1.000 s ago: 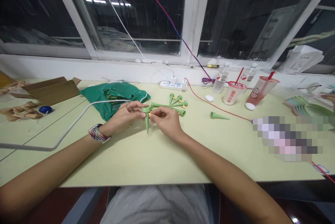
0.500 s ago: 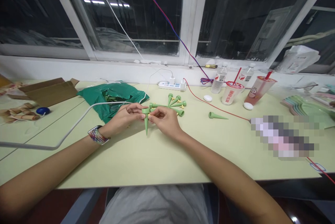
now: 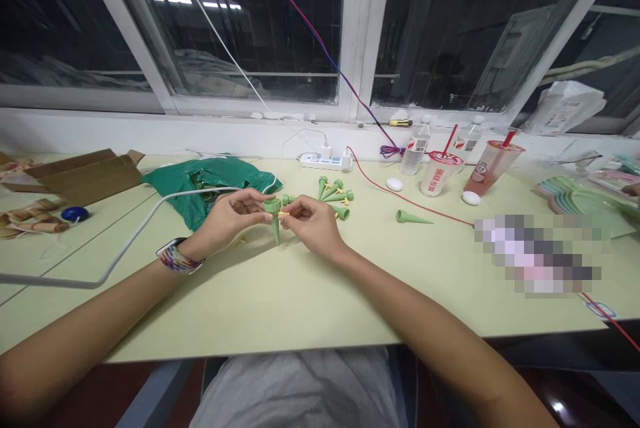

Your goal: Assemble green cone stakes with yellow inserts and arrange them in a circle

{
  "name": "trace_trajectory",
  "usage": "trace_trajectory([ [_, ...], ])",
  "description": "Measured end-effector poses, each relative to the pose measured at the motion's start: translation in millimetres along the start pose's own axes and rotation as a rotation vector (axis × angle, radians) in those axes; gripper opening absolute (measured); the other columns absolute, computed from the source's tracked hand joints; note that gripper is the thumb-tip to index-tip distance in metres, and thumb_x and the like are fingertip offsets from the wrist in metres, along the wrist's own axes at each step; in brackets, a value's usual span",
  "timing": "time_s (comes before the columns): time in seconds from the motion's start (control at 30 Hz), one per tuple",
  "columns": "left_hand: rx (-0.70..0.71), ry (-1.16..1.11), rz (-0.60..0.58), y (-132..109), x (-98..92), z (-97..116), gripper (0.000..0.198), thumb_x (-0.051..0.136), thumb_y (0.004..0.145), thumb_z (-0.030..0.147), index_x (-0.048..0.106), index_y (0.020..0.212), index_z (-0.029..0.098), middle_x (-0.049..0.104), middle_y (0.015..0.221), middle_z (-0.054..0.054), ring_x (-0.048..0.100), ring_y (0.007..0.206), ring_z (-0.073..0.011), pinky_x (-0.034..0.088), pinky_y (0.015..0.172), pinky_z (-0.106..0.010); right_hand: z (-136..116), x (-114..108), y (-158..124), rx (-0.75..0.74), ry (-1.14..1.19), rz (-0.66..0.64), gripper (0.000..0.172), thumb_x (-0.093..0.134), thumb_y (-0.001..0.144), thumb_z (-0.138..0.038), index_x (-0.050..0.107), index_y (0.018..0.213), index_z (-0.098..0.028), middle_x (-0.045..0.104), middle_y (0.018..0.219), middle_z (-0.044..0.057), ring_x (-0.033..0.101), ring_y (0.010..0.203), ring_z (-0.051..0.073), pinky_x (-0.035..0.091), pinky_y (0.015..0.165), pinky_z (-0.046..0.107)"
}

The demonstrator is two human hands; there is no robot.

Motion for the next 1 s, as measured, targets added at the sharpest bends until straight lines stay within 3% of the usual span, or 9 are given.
trace_trajectory([
  [0.13, -0.026, -0.049, -0.045, 1.6, -1.8, 7.8, 0.040, 0.096, 0.064, 0.031, 0.075, 0.094, 0.016, 0.078, 0.081, -0.006, 0.075, 0.074, -0.0219, 0.065, 0.074, -0.036, -11.1, 4.6, -1.7, -0.118, -0.047, 0.018, 0.020, 0.080, 0.081, -0.038, 0.071, 0.082, -0.020, 0.075, 0.081, 0.004, 0.073, 0.076, 0.019, 0.062, 0.074, 0.033],
  [0.27, -0.082, -0.093, -0.067, 1.4, -3.4, 2.3, 0.035, 0.096, 0.065, 0.031, 0.075, 0.090, 0.016, 0.077, 0.080, -0.005, 0.074, 0.070, -0.0196, 0.065, 0.070, -0.033, -15.3, 6.8, -4.2, -0.183, -0.115, 0.017, 0.016, 0.079, 0.083, -0.034, 0.072, 0.079, -0.020, 0.076, 0.081, 0.004, 0.073, 0.076, 0.020, 0.062, 0.074, 0.033],
  [0.5, 0.011, 0.005, -0.050, 0.6, -7.6, 7.9, 0.037, 0.093, 0.070, 0.031, 0.077, 0.100, 0.017, 0.077, 0.084, -0.006, 0.075, 0.081, -0.0207, 0.062, 0.078, -0.032, -10.4, 7.4, -1.4, -0.086, -0.014, 0.017, 0.019, 0.081, 0.080, -0.035, 0.072, 0.083, -0.020, 0.075, 0.078, 0.003, 0.073, 0.075, 0.018, 0.062, 0.074, 0.033],
  [0.7, 0.088, 0.058, 0.000, 0.6, -11.9, 16.7, 0.042, 0.093, 0.070, 0.035, 0.077, 0.104, 0.015, 0.079, 0.088, -0.009, 0.075, 0.080, -0.0226, 0.062, 0.075, -0.034, -10.2, 11.6, 4.6, -0.036, 0.073, 0.035, 0.022, 0.084, 0.077, -0.036, 0.072, 0.082, -0.019, 0.074, 0.073, 0.002, 0.074, 0.071, 0.018, 0.064, 0.073, 0.034],
  [1.0, 0.066, -0.010, 0.020, 2.1, -15.1, 10.6, 0.040, 0.093, 0.070, 0.031, 0.079, 0.105, 0.017, 0.079, 0.091, -0.009, 0.075, 0.080, -0.0227, 0.062, 0.076, -0.035, -13.7, 15.1, 5.8, -0.063, 0.052, 0.014, 0.019, 0.080, 0.081, -0.036, 0.070, 0.086, -0.020, 0.073, 0.076, 0.002, 0.073, 0.072, 0.018, 0.063, 0.075, 0.034],
])
Point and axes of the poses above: each hand's wrist, its own y-axis towards the middle knuckle, its own x-axis out of the palm, z = x × y, the point moved 5 cm from there along y, towards the middle knuckle
